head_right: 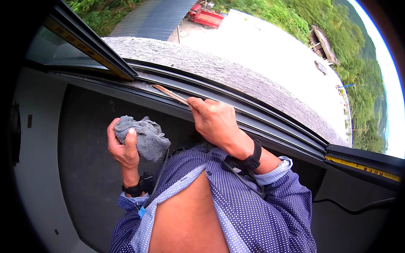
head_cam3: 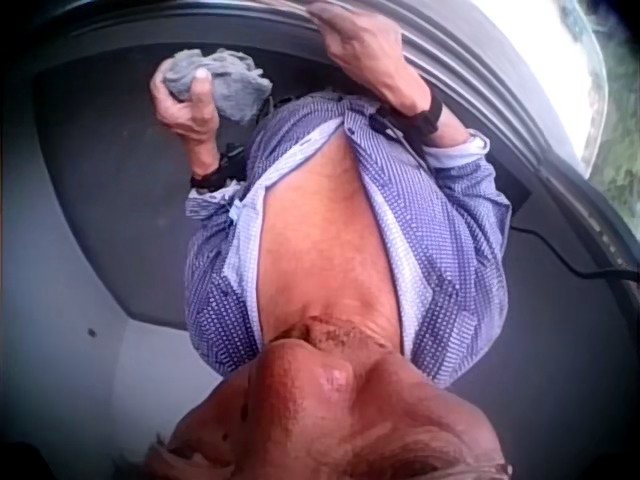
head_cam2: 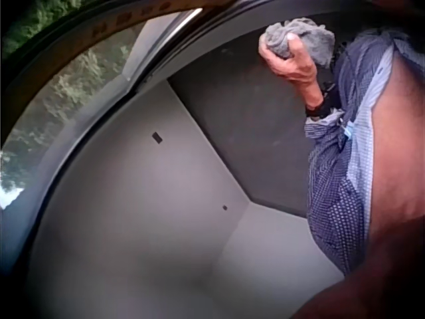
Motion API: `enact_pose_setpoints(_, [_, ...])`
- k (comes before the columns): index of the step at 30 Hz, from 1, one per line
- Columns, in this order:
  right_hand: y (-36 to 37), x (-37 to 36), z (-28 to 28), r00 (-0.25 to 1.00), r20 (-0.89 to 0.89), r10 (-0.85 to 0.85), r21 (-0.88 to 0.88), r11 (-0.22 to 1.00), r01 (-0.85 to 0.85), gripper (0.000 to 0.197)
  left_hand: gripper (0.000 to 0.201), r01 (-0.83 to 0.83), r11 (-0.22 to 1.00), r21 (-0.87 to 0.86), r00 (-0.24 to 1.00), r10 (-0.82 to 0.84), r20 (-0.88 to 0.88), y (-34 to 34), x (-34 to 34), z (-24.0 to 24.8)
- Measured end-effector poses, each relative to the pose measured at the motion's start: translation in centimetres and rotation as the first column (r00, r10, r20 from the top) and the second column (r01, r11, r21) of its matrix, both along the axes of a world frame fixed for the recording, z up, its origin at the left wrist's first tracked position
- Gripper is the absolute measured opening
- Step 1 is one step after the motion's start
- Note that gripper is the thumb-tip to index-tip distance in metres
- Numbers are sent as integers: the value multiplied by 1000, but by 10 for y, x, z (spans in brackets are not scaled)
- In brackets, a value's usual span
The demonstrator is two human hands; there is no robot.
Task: The person cleans a window track by using a wooden stick and a cloth to scrape and wipe out debris from the grooves.
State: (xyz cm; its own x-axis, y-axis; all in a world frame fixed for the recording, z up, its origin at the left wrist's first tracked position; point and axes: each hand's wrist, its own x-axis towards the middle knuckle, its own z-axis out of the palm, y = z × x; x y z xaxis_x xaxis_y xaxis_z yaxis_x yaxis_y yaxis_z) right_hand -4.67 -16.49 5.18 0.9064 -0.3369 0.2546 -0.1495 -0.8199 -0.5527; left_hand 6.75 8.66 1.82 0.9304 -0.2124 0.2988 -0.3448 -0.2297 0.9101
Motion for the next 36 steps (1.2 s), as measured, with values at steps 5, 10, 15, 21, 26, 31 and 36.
enact_pose_setpoints(5, [-6,-24,17,1000,11,2,31,1000,-3,16,47,14,1000,2,998,-14,-63,4,-6,-7])
enact_pose_setpoints(10, [-12,-48,30,999,-25,-32,-11,999,32,16,46,53,999,-10,995,-54,-82,3,-7,-14])
enact_pose_setpoints(15, [-9,-30,11,999,-42,-22,-71,997,19,18,46,107,994,-5,991,-107,-82,-6,-10,-11])
enact_pose_setpoints(21, [8,18,-9,996,-89,15,-45,999,-19,20,45,117,989,84,993,-115,-32,-8,-25,2])
enact_pose_setpoints(26, [5,27,-10,996,-62,64,87,995,-58,22,45,104,991,85,991,-97,-90,-4,-42,-2])
enact_pose_setpoints(31, [3,22,0,990,45,131,151,979,-137,21,44,82,990,113,995,-75,-61,-6,-61,4])
enact_pose_setpoints(36, [-22,-13,13,995,-11,100,122,988,-98,19,43,55,994,93,996,-48,-73,-13,-82,9])
